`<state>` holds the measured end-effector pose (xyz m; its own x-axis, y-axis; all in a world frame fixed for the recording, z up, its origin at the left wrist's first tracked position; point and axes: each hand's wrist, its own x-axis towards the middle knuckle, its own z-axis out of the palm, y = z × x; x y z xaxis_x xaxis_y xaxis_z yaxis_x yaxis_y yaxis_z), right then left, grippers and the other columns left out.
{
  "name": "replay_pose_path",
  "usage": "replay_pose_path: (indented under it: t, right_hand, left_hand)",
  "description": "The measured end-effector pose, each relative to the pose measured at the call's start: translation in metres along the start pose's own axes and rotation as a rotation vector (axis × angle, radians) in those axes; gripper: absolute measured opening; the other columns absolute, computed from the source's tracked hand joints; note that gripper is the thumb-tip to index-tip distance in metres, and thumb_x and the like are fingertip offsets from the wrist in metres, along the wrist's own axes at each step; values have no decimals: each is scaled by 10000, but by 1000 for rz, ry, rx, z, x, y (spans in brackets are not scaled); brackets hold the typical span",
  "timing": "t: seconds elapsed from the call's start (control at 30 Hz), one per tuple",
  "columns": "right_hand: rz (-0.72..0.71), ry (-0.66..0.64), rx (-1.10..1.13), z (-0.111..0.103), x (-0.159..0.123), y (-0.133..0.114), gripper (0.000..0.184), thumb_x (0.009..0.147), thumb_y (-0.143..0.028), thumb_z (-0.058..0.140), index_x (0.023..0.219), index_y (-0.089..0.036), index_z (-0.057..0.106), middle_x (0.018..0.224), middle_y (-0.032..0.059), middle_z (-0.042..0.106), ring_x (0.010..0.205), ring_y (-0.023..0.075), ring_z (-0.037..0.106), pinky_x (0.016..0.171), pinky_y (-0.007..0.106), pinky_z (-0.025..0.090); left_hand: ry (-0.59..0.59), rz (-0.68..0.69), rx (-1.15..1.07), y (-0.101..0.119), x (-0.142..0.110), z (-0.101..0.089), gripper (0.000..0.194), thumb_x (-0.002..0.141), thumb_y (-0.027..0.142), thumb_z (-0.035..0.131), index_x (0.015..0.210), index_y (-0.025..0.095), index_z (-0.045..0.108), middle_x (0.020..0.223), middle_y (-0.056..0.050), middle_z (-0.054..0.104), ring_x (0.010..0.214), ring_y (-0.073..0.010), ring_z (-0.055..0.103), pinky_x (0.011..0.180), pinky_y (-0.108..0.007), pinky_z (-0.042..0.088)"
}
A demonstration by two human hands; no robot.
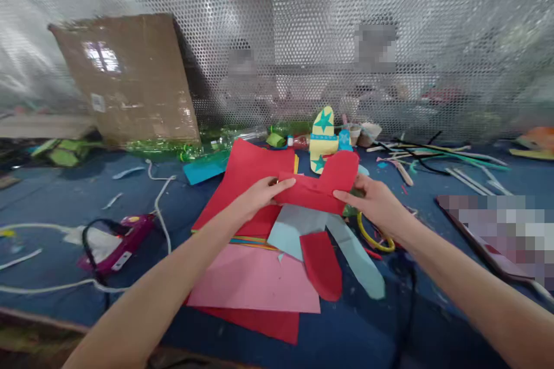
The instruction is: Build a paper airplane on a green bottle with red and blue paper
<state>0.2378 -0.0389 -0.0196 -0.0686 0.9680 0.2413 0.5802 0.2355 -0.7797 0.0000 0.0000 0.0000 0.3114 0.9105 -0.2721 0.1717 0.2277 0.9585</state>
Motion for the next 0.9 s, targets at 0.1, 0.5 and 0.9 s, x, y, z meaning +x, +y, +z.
replay_pose_path:
  t: [0.1,0.5,0.9]
  right_hand:
    - [-8,2,-9,-2,0,-1,205,782,-357,602,879,-203,696,1109,94,674,1018,250,623,863,366,479]
    - [-135,89,-130,3,-8,-4,153,782,-365,622,742,-217,629,951,81,618,905,260,610,842,409,469]
    - [-285,92,-199,-8,-1,4,320,769,-400,647,1030,-220,600,1113,115,583,1090,298,536,963,475,414]
  left_hand:
    - [9,3,2,-1,-2,2,449,668,489,730,974,176,630,1106,-84,676,1055,-241,605,739,-263,507]
    - [25,6,-21,-8,2,-2,428,680,488,732,964,182,640,1134,-90,670,1070,-250,607,747,-276,530]
    - [103,105,-102,-8,6,-5,425,639,422,777,950,178,623,1120,-89,629,1078,-260,576,771,-302,507]
